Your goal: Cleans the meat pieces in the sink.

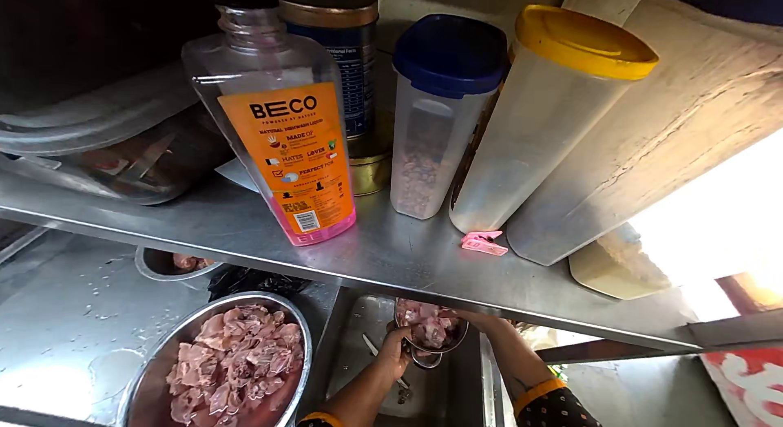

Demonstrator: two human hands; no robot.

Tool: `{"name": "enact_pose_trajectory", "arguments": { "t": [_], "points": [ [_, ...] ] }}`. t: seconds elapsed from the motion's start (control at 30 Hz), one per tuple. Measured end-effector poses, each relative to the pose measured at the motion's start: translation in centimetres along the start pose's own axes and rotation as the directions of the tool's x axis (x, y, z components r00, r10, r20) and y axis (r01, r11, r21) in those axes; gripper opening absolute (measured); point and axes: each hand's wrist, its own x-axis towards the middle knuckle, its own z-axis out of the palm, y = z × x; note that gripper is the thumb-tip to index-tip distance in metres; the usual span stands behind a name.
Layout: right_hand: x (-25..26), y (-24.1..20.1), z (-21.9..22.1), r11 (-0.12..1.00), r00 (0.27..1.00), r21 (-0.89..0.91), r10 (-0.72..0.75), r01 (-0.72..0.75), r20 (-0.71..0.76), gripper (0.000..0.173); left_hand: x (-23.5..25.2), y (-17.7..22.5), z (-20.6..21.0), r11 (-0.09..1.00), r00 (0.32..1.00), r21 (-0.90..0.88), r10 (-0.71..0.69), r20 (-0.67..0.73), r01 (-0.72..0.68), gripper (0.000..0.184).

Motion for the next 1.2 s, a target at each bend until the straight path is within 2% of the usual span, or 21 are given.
{"name": "enact_pose_trajectory", "arguments": {
  "t": [0.07, 0.1, 0.13, 0.17, 0.2, 0.23, 0.3, 0.33, 0.4, 0.43, 0.53, 0.6, 0.73, 0.8, 0.93, 1.0, 1.07, 1.1, 1.2],
  "points": [
    [0.1, 0.4, -0.5, 0.978, 0.986, -0.152, -0.128, 0.143, 0.104, 0.044, 0.3, -0.2, -0.1, 1.000, 1.000, 0.011, 0.009, -0.008, -0.008, 0.053],
    [-0.6, 0.4, -0.9, 0.932, 0.962, -0.252, -0.229, 0.261, 0.150, 0.046, 0.3, -0.2, -0.1, 1.000, 1.000, 0.011, 0.008, -0.008, -0.008, 0.053],
    [-2.6, -1.4, -1.0, 0.881, 0.956, -0.372, -0.254, 0.292, 0.149, 0.044, 0.3, -0.2, -0.1, 1.000, 1.000, 0.008, 0.005, -0.014, -0.005, 0.052],
    [-5.9, -6.7, 0.7, 0.912, 0.997, -0.404, 0.082, -0.078, -0.006, 0.042, 0.2, -0.2, -0.1, 1.000, 1.000, 0.003, 0.002, -0.018, -0.002, 0.050],
    [-6.9, -9.6, 1.6, 0.880, 0.961, -0.385, 0.254, -0.276, -0.108, 0.042, 0.1, -0.1, -0.1, 1.000, 1.000, -0.008, -0.001, -0.013, 0.001, 0.049],
    [-6.5, -9.4, 1.6, 0.875, 0.965, -0.407, 0.230, -0.261, -0.123, 0.043, -0.1, 0.1, 0.0, 1.000, 1.000, -0.015, -0.002, -0.005, 0.002, 0.050],
    [-2.3, -3.4, 0.7, 0.851, 0.999, -0.524, -0.025, 0.036, 0.028, 0.051, -0.3, 0.1, 0.0, 1.000, 1.000, -0.011, 0.011, 0.011, -0.011, 0.052],
    [-0.2, -1.3, 1.0, 0.851, 0.994, -0.515, -0.069, 0.102, 0.082, 0.059, -0.3, 0.1, 0.2, 1.000, 1.000, -0.010, 0.016, 0.024, -0.016, 0.054],
    [1.6, -0.7, 3.0, 0.839, 0.996, -0.537, -0.048, 0.083, 0.080, 0.074, -0.2, -0.3, 0.7, 1.000, 0.999, -0.022, 0.006, 0.039, -0.005, 0.054],
    [2.2, -0.7, 3.9, 0.821, 0.998, -0.569, -0.018, 0.054, 0.068, 0.072, -0.2, -0.6, 1.0, 0.999, 0.999, -0.036, -0.006, 0.048, 0.007, 0.052],
    [2.8, -1.6, 5.4, 0.761, 0.997, -0.648, 0.066, -0.025, 0.039, 0.050, -0.4, -1.4, 1.1, 0.995, 0.996, -0.097, -0.014, 0.083, 0.022, 0.043],
    [2.6, -2.3, 5.3, 0.770, 0.996, -0.634, 0.091, -0.071, -0.001, 0.050, -0.5, -1.5, 0.8, 0.997, 0.997, -0.075, 0.000, 0.076, 0.005, 0.048],
    [1.9, -0.8, 3.5, 0.931, 0.995, -0.355, 0.058, -0.084, -0.084, 0.062, -0.2, -0.9, 0.0, 0.999, 0.997, -0.001, 0.045, 0.056, -0.045, 0.062],
    [1.0, -1.9, 2.8, 0.909, 0.987, -0.399, 0.072, -0.124, -0.144, 0.060, 0.0, -0.4, -0.3, 0.998, 0.996, 0.003, 0.067, 0.057, -0.068, 0.065],
    [-0.5, -3.6, 2.8, 0.811, 0.973, -0.567, 0.013, -0.144, -0.229, 0.055, -0.2, 0.2, -0.3, 0.999, 0.999, -0.014, 0.033, -0.024, -0.033, 0.058],
    [-1.2, -5.0, 3.2, 0.834, 0.985, -0.543, 0.005, -0.099, -0.172, 0.055, -0.1, 0.2, -0.3, 0.999, 0.999, -0.027, 0.021, -0.032, -0.022, 0.059],
    [-1.9, -6.1, 3.5, 0.886, 0.992, -0.462, -0.022, -0.037, -0.121, 0.046, -0.1, 0.3, -0.4, 0.999, 0.999, -0.033, 0.023, -0.029, -0.024, 0.059],
    [-2.4, -6.3, 3.4, 0.894, 0.991, -0.448, -0.036, -0.028, -0.132, 0.043, -0.1, 0.4, -0.4, 0.999, 0.999, -0.034, 0.026, -0.032, -0.027, 0.058],
    [-3.4, -5.9, 2.7, 0.851, 0.959, -0.509, -0.026, -0.127, -0.283, 0.047, -0.1, 0.6, -0.9, 0.999, 0.999, -0.029, 0.026, -0.021, -0.026, 0.059]
  ]
}}
